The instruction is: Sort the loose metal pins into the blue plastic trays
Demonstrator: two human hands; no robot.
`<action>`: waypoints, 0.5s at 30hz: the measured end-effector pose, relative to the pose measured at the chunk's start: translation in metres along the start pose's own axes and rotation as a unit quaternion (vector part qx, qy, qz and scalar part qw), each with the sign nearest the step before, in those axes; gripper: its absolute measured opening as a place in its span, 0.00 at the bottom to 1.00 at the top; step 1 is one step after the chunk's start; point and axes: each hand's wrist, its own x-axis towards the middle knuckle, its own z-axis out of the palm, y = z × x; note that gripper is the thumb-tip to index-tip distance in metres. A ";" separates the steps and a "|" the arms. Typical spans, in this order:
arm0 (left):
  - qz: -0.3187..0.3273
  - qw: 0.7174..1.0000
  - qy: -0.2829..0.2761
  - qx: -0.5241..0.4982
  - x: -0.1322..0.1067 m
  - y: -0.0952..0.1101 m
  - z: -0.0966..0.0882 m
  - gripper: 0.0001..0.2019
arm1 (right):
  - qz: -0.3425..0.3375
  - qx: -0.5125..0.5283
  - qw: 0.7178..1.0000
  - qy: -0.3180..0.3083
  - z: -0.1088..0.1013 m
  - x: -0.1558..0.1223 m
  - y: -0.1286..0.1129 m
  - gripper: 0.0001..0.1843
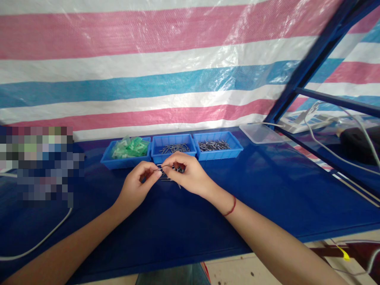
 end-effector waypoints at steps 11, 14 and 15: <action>0.024 1.000 0.012 -0.001 -0.001 -0.001 -0.001 0.05 | -0.076 -0.058 0.994 -0.054 -0.001 0.001 0.003 0.03; 0.013 0.999 -0.004 0.047 0.000 -0.002 -0.002 0.08 | -0.099 -0.130 0.986 -0.023 -0.016 0.005 0.007 0.04; 0.013 0.998 -0.016 0.065 0.001 -0.003 -0.002 0.09 | -0.096 -0.160 0.982 0.006 -0.024 0.007 0.009 0.04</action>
